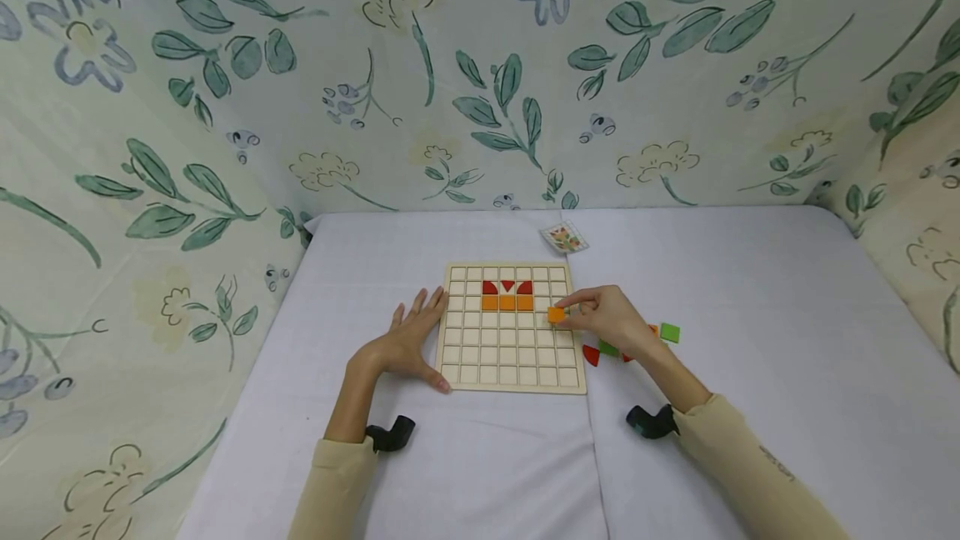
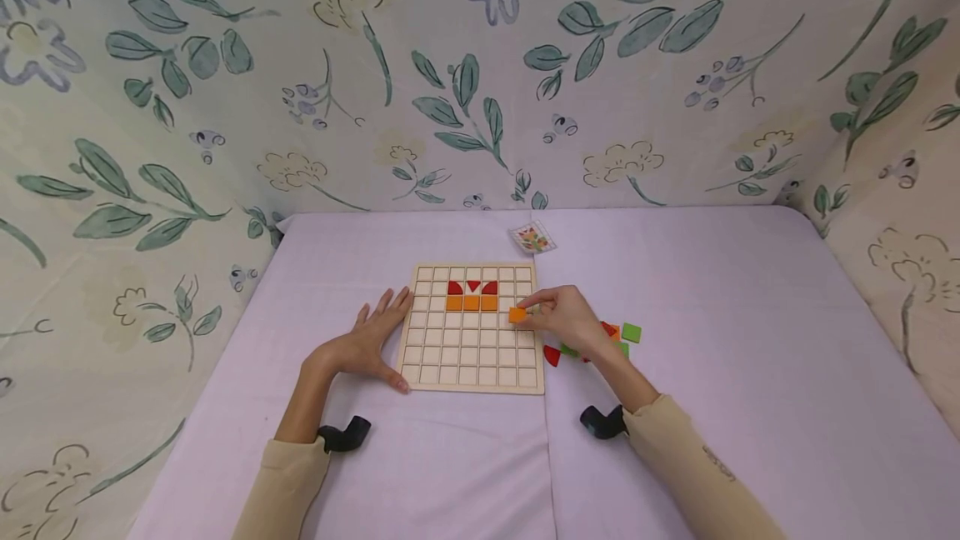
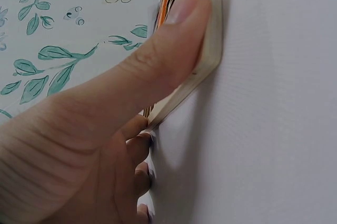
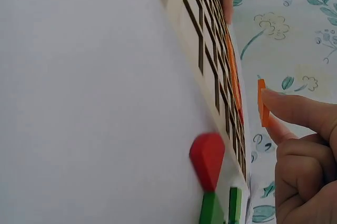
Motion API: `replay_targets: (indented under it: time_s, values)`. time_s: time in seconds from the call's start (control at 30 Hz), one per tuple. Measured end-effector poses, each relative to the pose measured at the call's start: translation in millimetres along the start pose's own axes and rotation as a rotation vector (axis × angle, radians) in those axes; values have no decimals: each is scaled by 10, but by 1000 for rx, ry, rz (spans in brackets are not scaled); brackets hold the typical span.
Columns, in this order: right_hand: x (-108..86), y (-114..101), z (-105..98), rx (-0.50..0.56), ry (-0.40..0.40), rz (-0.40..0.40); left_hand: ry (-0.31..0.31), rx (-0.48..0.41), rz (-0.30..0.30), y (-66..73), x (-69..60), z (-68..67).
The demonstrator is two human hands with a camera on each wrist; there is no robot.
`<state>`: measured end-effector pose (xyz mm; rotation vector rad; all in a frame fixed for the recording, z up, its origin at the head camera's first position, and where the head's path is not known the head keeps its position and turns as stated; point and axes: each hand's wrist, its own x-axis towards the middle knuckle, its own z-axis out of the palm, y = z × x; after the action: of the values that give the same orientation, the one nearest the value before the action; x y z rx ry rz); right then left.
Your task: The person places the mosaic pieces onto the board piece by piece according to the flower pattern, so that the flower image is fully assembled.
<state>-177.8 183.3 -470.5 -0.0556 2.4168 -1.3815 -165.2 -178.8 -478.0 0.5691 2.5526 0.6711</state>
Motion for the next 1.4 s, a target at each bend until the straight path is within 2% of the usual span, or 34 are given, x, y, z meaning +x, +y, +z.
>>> replay_targets:
  time_s: [0.33, 0.5, 0.6, 0.73, 1.03, 1.4]
  values:
    - [201, -252, 397, -22, -42, -38, 5, -7, 5, -21, 5, 5]
    - [240, -304, 492, -16, -36, -33, 8, -10, -4, -115, 60, 67]
    - [257, -313, 524, -22, -27, 2, 14, -5, -5, -170, 89, 106]
    - [271, -302, 553, -4, -25, 52, 20, -5, -3, -174, 86, 109]
    - [239, -277, 563, 36, -3, 41, 5, 2, -8, -30, 18, 15]
    - [255, -282, 587, 35, 15, 38, 1, 11, -13, -18, 9, 18]
